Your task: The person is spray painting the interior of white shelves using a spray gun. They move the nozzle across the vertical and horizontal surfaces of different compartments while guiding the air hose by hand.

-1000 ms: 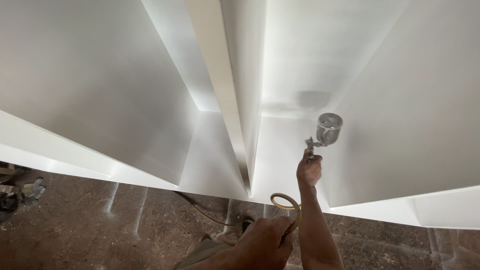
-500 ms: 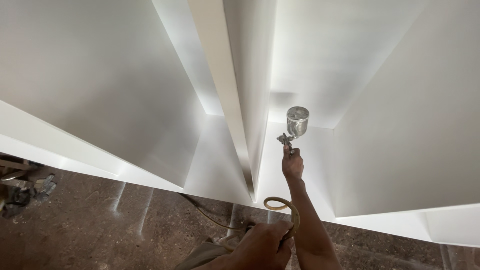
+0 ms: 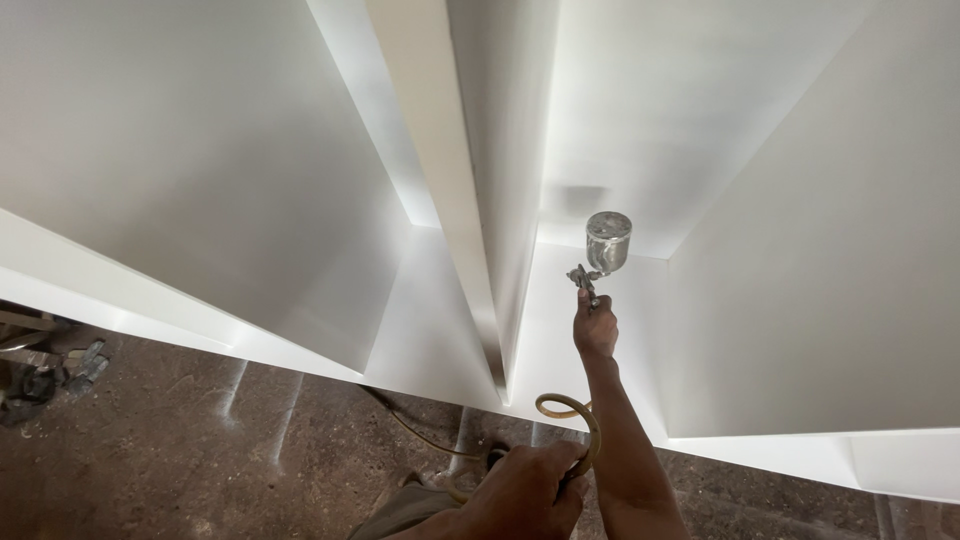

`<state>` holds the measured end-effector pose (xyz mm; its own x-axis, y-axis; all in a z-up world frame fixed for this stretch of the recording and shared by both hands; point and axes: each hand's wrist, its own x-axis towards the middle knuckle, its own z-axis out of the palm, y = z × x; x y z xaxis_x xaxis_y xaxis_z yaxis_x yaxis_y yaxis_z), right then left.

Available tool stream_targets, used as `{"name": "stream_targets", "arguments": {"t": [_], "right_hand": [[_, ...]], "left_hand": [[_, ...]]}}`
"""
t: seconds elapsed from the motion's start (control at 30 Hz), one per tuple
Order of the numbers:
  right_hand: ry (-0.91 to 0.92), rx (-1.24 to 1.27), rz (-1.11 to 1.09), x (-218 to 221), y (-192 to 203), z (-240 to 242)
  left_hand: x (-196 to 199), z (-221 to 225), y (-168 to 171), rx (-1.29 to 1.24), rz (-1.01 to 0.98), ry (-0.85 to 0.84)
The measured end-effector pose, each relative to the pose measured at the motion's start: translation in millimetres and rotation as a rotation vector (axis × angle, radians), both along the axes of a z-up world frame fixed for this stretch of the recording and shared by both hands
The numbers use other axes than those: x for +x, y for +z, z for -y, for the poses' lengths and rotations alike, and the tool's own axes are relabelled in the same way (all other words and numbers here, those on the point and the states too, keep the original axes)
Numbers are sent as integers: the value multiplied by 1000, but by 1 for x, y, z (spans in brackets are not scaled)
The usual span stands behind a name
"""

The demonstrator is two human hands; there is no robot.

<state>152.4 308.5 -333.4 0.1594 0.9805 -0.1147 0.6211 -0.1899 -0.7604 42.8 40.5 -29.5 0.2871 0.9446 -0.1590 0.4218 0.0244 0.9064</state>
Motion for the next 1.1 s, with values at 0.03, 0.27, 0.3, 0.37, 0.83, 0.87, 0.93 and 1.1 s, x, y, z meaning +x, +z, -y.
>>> {"name": "stream_targets", "arguments": {"t": [0.03,0.27,0.3,0.37,0.83,0.87,0.93,1.1], "right_hand": [[-13,-4,4,4,-1,-1],[-121,-4,79,33,-4,-10],[-127,-9,88,37,-5,-11],[-137,-20,104,46,-5,-11],[-228,-41,350,77,22,-19],[-232,-39,380,77,22,-15],[-228,-33,403,78,23,-9],[-251,-65,386,81,30,16]], "left_hand": [[0,-1,1,-27,-7,-2],[1,-6,3,-33,-4,-38],[1,-7,3,-24,3,-43],[1,-7,3,-46,-14,-51],[-3,-6,1,-123,-55,-59],[-3,-4,2,-123,-48,-64],[-4,0,4,-106,-29,-70],[-13,13,11,-55,-1,-97]]}}
